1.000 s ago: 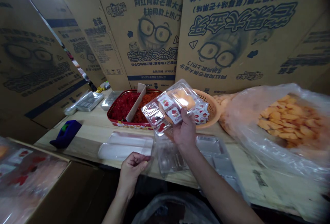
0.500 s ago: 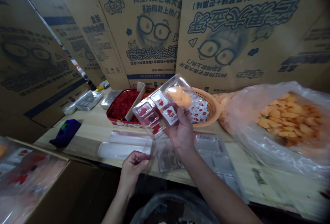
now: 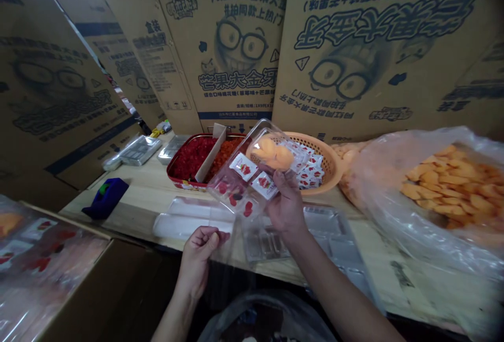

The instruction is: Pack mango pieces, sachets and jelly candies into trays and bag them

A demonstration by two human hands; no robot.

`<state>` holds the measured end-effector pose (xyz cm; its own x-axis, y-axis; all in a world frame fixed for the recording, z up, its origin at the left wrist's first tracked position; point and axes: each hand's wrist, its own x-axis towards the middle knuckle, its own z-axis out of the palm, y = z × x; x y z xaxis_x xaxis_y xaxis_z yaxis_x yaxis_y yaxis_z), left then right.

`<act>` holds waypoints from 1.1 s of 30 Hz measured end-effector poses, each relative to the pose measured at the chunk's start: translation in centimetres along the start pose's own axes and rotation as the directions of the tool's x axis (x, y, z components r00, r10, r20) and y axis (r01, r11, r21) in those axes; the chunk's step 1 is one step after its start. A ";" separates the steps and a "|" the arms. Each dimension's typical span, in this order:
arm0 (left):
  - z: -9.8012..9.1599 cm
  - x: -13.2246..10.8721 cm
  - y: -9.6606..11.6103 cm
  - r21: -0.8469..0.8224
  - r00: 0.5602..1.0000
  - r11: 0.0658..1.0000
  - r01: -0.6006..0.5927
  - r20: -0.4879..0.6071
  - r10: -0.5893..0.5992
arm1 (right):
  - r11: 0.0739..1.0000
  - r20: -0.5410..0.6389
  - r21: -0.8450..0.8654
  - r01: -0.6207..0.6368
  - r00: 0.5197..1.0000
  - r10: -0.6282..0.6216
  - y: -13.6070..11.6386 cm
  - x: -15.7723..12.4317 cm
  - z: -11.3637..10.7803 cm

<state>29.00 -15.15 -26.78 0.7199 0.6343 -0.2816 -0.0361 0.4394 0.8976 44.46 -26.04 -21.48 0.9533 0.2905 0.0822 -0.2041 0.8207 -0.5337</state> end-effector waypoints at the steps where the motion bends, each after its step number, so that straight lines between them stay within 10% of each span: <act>1: 0.0 0.0 0.1 -0.013 1.000 1.000 -0.001 -0.008 0.001 | 1.000 -0.003 -0.006 -0.014 1.000 0.014 0.0 0.1 -0.3; 12: -0.3 -0.1 0.1 -0.067 1.000 0.998 0.011 0.010 -0.010 | 0.979 -0.030 -0.110 -0.171 0.985 0.169 -0.9 0.0 -2.1; 20: 0.0 1.2 3.2 0.252 0.949 0.968 0.024 0.300 -0.102 | 0.926 0.013 -0.196 -0.323 0.943 0.332 -0.1 -0.7 -0.6; 29: 1.6 3.2 3.8 -0.022 0.957 0.993 0.118 0.268 -0.108 | 0.801 0.075 -0.364 -0.475 0.842 0.534 0.1 -0.1 -0.7; 33: 1.7 3.0 3.6 -0.064 0.954 0.987 0.145 0.275 -0.122 | 0.867 0.126 -0.365 -0.339 0.905 0.407 0.3 0.5 -1.1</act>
<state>32.21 -12.71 -23.78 0.8818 0.3762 -0.2846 0.0242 0.5666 0.8237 45.16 -26.23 -22.52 0.7517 0.6585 -0.0365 -0.4186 0.4336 -0.7980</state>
